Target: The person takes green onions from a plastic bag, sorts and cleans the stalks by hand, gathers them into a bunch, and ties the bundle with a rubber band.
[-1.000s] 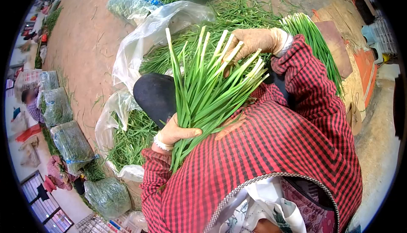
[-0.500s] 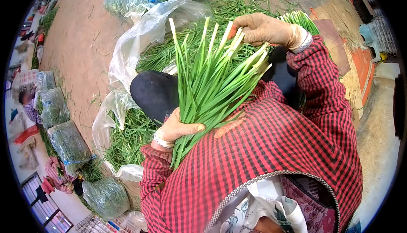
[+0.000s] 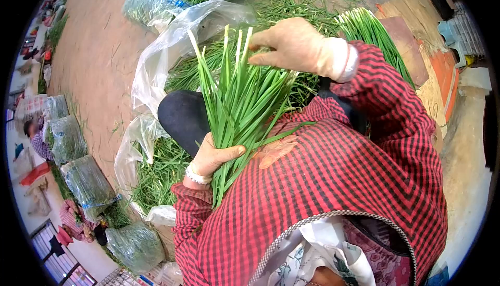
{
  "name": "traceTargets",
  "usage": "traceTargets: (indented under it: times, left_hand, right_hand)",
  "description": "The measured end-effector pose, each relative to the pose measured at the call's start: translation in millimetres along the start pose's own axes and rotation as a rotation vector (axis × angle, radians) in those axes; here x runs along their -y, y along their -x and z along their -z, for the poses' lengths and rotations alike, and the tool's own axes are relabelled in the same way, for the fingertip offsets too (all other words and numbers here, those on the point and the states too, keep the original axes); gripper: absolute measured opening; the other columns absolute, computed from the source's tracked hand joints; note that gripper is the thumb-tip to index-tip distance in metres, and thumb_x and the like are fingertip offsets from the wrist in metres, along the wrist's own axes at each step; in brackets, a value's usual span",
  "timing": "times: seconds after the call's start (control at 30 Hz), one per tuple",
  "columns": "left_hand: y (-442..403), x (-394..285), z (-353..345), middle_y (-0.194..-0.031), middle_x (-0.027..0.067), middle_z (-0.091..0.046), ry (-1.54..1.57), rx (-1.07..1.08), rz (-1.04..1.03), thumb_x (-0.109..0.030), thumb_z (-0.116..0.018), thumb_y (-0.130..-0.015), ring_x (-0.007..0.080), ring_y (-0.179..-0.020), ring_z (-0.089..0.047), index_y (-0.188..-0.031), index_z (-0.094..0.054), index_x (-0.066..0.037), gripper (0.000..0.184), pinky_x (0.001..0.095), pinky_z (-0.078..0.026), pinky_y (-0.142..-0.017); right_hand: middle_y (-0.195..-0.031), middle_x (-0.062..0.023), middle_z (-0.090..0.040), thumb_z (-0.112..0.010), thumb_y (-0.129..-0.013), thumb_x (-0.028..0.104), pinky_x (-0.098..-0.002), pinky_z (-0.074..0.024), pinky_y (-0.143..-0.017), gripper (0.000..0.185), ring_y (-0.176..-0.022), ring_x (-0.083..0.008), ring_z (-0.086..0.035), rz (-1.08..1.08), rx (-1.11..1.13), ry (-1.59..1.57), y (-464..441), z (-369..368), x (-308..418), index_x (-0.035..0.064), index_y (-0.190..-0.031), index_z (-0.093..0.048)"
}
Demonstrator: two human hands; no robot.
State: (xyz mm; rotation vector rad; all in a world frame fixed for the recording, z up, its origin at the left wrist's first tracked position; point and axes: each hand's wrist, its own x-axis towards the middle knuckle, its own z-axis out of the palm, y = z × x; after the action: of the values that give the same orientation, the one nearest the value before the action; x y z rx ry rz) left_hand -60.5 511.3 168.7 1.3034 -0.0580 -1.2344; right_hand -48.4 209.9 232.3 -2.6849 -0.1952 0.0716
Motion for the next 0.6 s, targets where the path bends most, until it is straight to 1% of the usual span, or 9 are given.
traceTargets:
  times: [0.1, 0.2, 0.3, 0.37, 0.4, 0.47, 0.5, 0.57, 0.6]
  left_hand:
    - [1, 3, 2, -0.111, 0.006, -0.065, -0.01, 0.005, -0.012, -0.005, -0.077, -0.072, 0.0149, -0.098, -0.06, -0.121, -0.056, -0.001, 0.053, 0.03, -0.046, -0.089]
    - [2, 3, 3, -0.11, 0.0062, -0.065, 0.03, 0.008, -0.064, -0.005, -0.077, -0.073, 0.0149, -0.097, -0.061, -0.12, -0.057, 0.0, 0.052, 0.0295, -0.047, -0.088]
    - [1, 9, 16, -0.108, 0.0092, -0.066, 0.097, 0.044, -0.085, -0.007, -0.076, -0.07, 0.0191, -0.095, -0.063, -0.123, -0.055, 0.001, 0.057, 0.0327, -0.047, -0.089]
    - [4, 10, 15, -0.106, 0.0109, -0.066, 0.219, 0.0, -0.127, -0.009, -0.077, -0.069, 0.0211, -0.094, -0.064, -0.123, -0.054, 0.001, 0.06, 0.0334, -0.048, -0.088]
    - [7, 9, 15, -0.1, 0.011, -0.067, 0.244, -0.037, -0.125, -0.011, -0.076, -0.068, 0.0179, -0.082, -0.064, -0.121, -0.054, 0.001, 0.059, 0.0282, -0.048, -0.071]
    - [9, 9, 17, -0.092, 0.011, -0.067, 0.275, -0.082, -0.125, -0.015, -0.076, -0.068, 0.013, -0.067, -0.062, -0.119, -0.055, 0.001, 0.057, 0.0214, -0.045, -0.049]
    - [8, 9, 19, -0.091, 0.011, -0.067, 0.278, -0.086, -0.127, -0.016, -0.076, -0.068, 0.0112, -0.063, -0.061, -0.118, -0.055, 0.001, 0.057, 0.0196, -0.042, -0.044]
    - [6, 3, 10, -0.085, 0.0101, -0.066, 0.262, -0.115, -0.138, -0.017, -0.075, -0.068, 0.0109, -0.055, -0.057, -0.115, -0.056, 0.002, 0.055, 0.0198, -0.04, -0.041]
    - [4, 2, 6, -0.08, 0.0092, -0.065, 0.251, -0.144, -0.15, -0.019, -0.073, -0.068, 0.0105, -0.046, -0.053, -0.112, -0.056, 0.002, 0.052, 0.0199, -0.038, -0.037]
  right_hand:
    - [-0.082, -0.0131, -0.066, -0.061, -0.088, 0.035, -0.038, -0.0494, -0.072, 0.027, -0.077, -0.0305, -0.063, 0.037, 0.041, 0.006, -10, -25, -12, 0.0114, -0.101, -0.066]
    - [-0.078, -0.0086, -0.065, -0.064, -0.086, 0.036, -0.0336, -0.0493, -0.07, 0.03, -0.072, -0.0186, -0.061, 0.143, -0.32, -0.637, -22, -33, -29, 0.0081, -0.096, -0.067]
    - [-0.077, -0.001, -0.063, -0.065, -0.087, 0.038, -0.0297, -0.0504, -0.07, 0.036, -0.07, -0.0114, -0.058, -0.109, -0.381, -0.853, -9, 21, -39, 0.0039, -0.098, -0.066]
    - [-0.074, -0.0011, -0.063, -0.065, -0.086, 0.023, -0.0246, -0.046, -0.055, 0.019, -0.058, -0.009, -0.055, -0.238, -0.554, -1.051, 1, 33, -61, 0.0044, -0.087, -0.069]
    - [-0.074, -0.0011, -0.063, -0.065, -0.086, 0.023, -0.0246, -0.046, -0.055, 0.019, -0.058, -0.009, -0.055, -0.231, -0.549, -1.052, 8, 35, -80, 0.0044, -0.087, -0.069]
    - [-0.103, -0.0076, -0.065, -0.064, -0.087, 0.042, -0.0315, -0.0477, -0.087, 0.054, -0.095, -0.0183, -0.061, -0.371, -0.25, -0.657, 18, 23, -115, 0.0013, -0.121, -0.057]
    - [-0.103, -0.0076, -0.065, -0.064, -0.087, 0.042, -0.0315, -0.0477, -0.087, 0.054, -0.095, -0.0183, -0.061, -0.367, -0.252, -0.659, 19, 10, -114, 0.0013, -0.121, -0.057]
    - [-0.123, -0.0153, -0.057, -0.065, -0.086, 0.044, -0.0337, -0.0431, -0.096, 0.064, -0.114, -0.0248, -0.054, -0.267, -0.256, -0.195, 26, -11, -107, -0.0001, -0.13, -0.05]
    - [-0.134, -0.0191, -0.049, -0.066, -0.085, 0.047, -0.0355, -0.0385, -0.102, 0.07, -0.125, -0.0269, -0.046, -0.32, -0.119, -0.422, 20, -6, -95, 0.0, -0.133, -0.047]
